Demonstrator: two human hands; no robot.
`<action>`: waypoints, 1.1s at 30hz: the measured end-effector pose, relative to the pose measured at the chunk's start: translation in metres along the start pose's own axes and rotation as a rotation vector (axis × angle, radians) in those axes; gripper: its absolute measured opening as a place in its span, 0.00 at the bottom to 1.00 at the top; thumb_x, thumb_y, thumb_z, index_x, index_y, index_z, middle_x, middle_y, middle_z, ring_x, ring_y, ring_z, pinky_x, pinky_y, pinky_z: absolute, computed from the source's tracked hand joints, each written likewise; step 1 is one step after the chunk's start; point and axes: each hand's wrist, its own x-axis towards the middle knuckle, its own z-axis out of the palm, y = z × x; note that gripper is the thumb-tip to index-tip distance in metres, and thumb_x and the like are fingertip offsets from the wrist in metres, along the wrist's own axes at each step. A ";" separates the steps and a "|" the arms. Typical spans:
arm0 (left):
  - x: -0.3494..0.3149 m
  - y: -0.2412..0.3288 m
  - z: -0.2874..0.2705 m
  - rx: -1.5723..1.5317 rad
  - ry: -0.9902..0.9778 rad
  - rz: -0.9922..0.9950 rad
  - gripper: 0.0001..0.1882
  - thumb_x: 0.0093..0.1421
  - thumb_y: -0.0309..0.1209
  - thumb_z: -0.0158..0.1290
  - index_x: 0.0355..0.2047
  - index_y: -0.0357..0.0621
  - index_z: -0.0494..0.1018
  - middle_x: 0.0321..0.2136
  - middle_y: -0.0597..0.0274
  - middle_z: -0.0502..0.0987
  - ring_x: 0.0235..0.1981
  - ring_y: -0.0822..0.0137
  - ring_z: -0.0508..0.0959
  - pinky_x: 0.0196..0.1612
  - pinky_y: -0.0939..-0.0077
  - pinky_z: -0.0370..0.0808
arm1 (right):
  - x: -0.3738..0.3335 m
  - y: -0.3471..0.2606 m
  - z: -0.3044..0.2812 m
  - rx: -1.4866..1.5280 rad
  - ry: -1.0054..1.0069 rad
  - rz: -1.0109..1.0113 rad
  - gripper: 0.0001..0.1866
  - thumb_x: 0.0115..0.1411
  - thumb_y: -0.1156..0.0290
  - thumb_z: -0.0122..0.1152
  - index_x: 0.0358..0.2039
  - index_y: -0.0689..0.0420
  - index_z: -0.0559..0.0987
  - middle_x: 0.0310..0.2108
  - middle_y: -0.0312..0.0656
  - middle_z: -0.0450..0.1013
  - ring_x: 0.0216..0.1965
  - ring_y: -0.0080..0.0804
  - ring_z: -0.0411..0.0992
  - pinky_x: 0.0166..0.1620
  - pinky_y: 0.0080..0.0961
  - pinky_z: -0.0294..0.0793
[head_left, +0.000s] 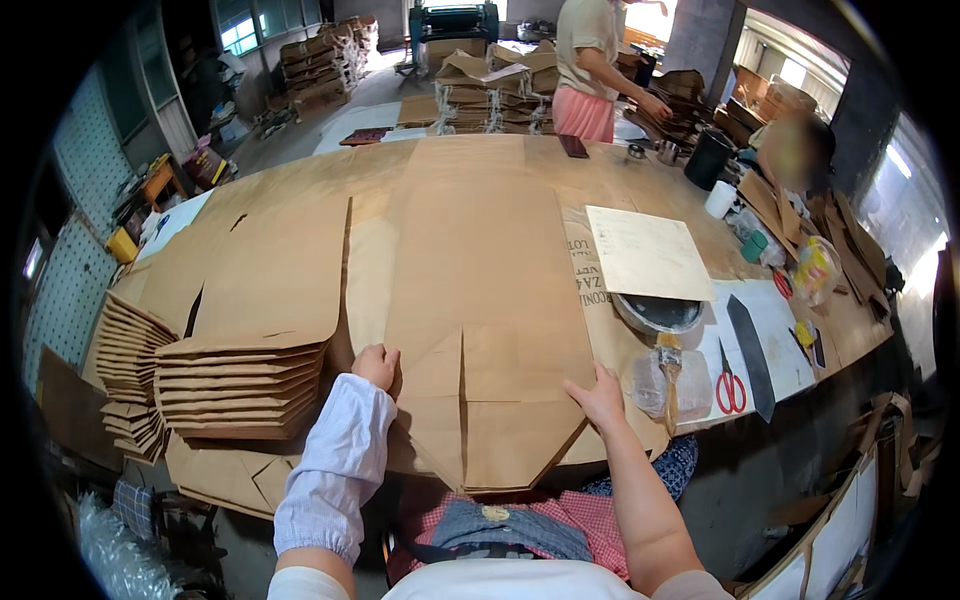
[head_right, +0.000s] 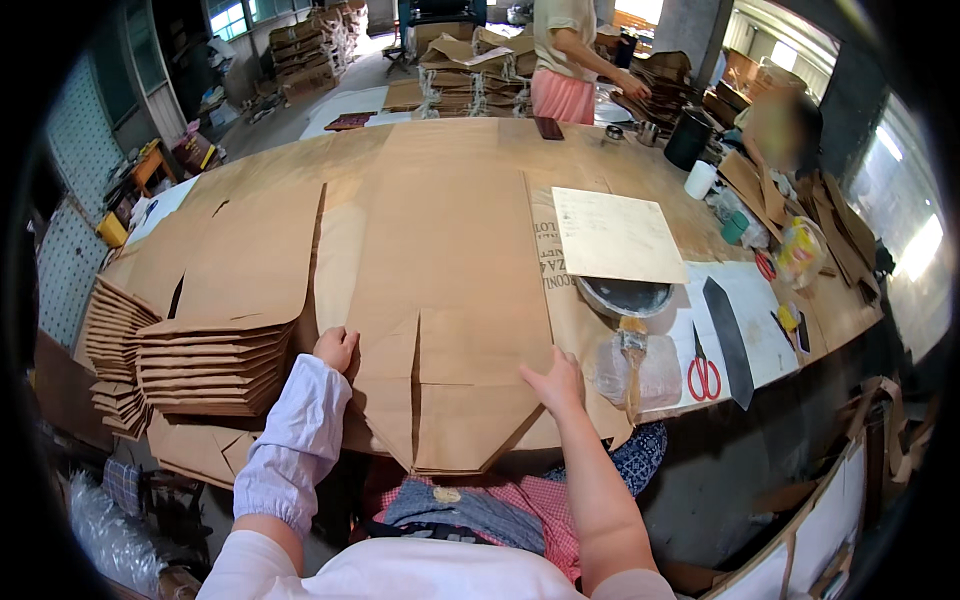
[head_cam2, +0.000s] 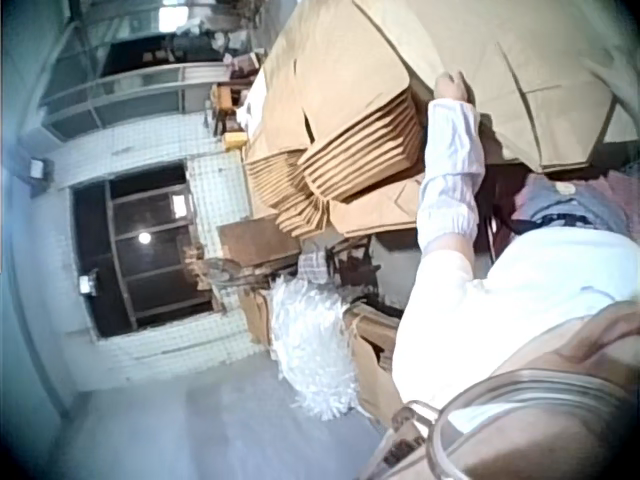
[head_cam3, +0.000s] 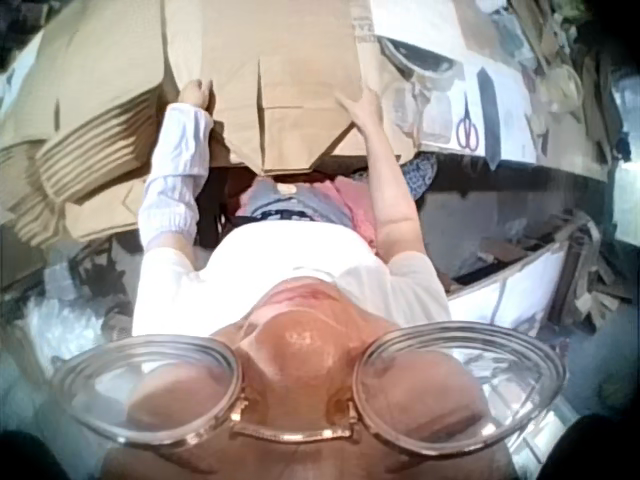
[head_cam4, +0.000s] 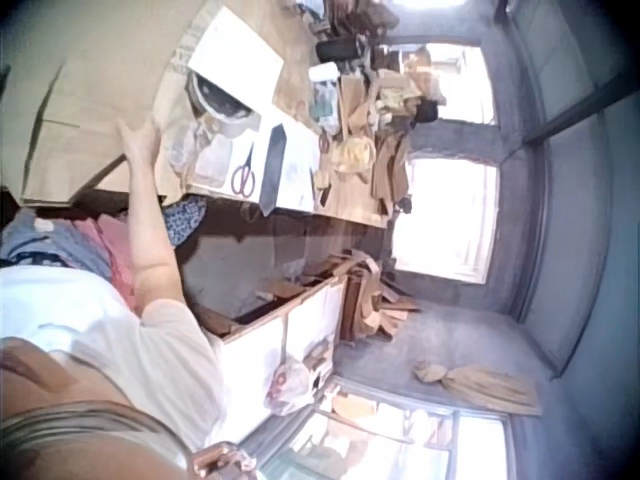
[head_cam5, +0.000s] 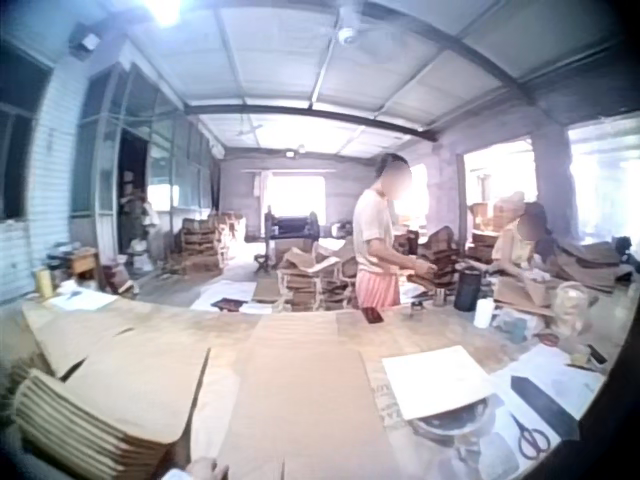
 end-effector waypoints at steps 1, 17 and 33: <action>0.000 -0.008 0.001 -0.064 0.005 0.070 0.19 0.60 0.40 0.46 0.34 0.34 0.76 0.31 0.38 0.77 0.38 0.44 0.77 0.42 0.55 0.73 | 0.000 -0.002 0.001 0.008 0.005 -0.013 0.39 0.45 0.50 0.67 0.53 0.61 0.71 0.48 0.57 0.69 0.52 0.49 0.67 0.54 0.37 0.67; -0.037 -0.021 0.024 -0.669 -0.065 -0.230 0.13 0.61 0.34 0.49 0.40 0.35 0.71 0.26 0.53 0.76 0.27 0.62 0.76 0.31 0.66 0.72 | 0.002 -0.010 0.001 0.652 -0.056 -0.045 0.22 0.52 0.72 0.59 0.48 0.65 0.73 0.43 0.53 0.74 0.46 0.43 0.73 0.49 0.30 0.71; 0.000 0.067 -0.016 0.095 -0.526 0.125 0.17 0.42 0.31 0.65 0.31 0.34 0.75 0.26 0.47 0.77 0.30 0.53 0.78 0.33 0.66 0.74 | 0.058 -0.085 -0.013 -0.122 -0.545 -0.350 0.13 0.47 0.71 0.65 0.32 0.61 0.73 0.31 0.45 0.71 0.37 0.45 0.70 0.39 0.34 0.71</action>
